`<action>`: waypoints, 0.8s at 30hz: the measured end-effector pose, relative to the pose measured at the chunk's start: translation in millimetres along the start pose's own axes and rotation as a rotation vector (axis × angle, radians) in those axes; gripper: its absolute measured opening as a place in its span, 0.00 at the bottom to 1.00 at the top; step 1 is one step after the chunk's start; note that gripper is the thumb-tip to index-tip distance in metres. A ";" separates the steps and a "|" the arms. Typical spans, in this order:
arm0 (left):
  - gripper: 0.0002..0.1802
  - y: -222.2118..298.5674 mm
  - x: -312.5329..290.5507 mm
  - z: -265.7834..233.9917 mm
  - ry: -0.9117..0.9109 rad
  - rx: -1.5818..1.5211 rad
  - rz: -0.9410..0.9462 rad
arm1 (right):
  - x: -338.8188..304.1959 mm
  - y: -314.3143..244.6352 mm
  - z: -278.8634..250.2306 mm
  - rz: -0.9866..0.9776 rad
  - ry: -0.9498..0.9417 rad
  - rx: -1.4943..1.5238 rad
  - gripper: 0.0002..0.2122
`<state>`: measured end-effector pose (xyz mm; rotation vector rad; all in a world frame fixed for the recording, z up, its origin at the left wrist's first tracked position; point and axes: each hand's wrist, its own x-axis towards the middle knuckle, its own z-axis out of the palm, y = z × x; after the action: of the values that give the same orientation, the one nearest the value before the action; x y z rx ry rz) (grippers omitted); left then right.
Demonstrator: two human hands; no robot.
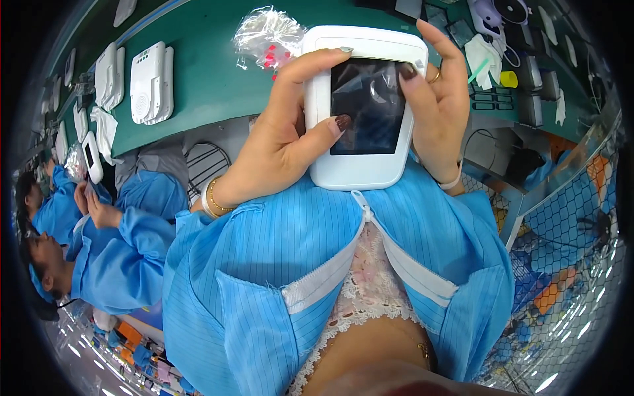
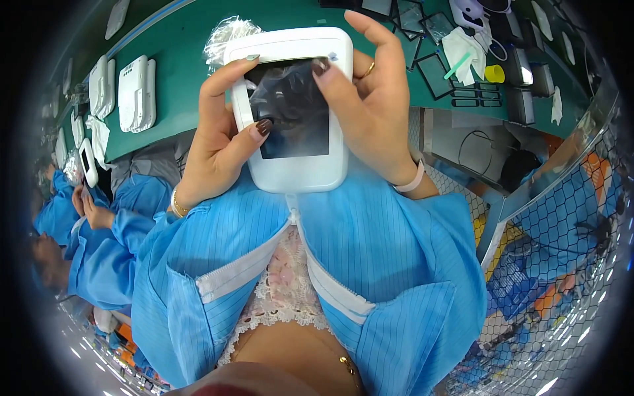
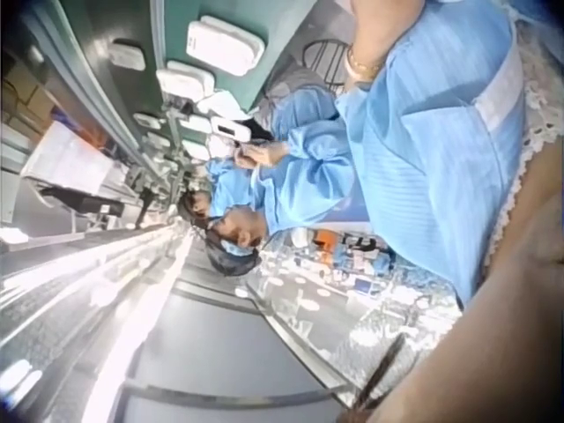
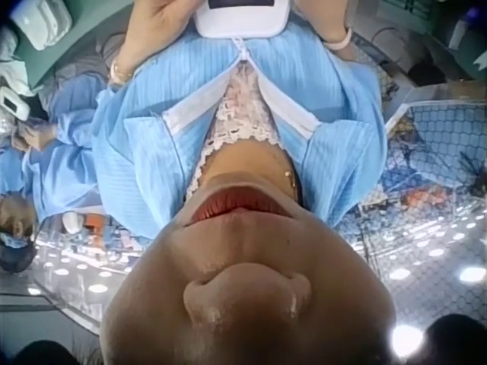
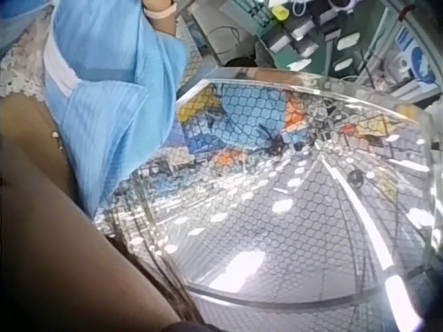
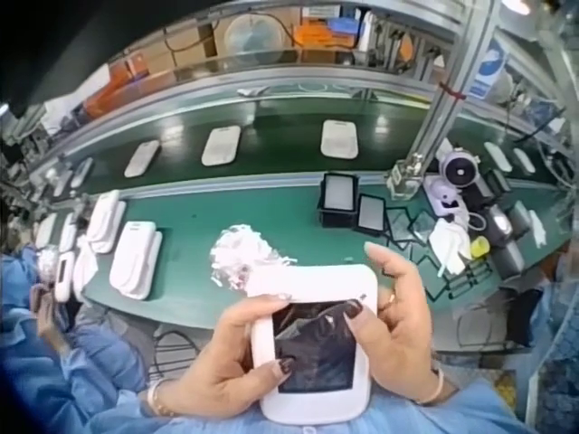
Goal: Assembling and cleaning handheld device screen components on an assembly line.
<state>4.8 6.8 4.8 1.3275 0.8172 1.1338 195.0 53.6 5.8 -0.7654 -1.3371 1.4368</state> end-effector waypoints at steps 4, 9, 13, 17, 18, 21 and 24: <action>0.34 1.5 4.6 -5.8 0.041 0.174 0.076 | 16.6 2.6 6.9 0.058 0.076 0.134 0.20; 0.45 -7.1 20.3 -14.9 0.199 0.264 0.107 | 46.1 15.8 13.4 0.059 0.107 0.309 0.18; 0.53 -10.1 37.9 -26.2 0.239 0.309 0.149 | 54.6 21.5 20.9 -0.063 0.088 0.194 0.18; 0.42 -5.0 60.0 -39.3 0.451 0.327 0.264 | 57.6 29.6 25.0 -0.102 0.034 0.102 0.20; 0.37 -4.8 60.7 -47.6 0.489 0.358 0.285 | 58.8 29.3 25.3 -0.099 0.023 0.067 0.20; 0.26 -11.5 63.9 -62.4 0.539 0.329 0.324 | 61.4 28.5 28.9 -0.102 0.003 0.057 0.20; 0.26 -14.4 62.6 -64.5 0.552 0.372 0.437 | 63.7 27.7 30.4 -0.099 -0.003 0.097 0.20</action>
<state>-35.6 87.4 -7.6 1.5682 1.2156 1.8068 140.7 105.5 -4.3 -0.6251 -1.2802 1.4137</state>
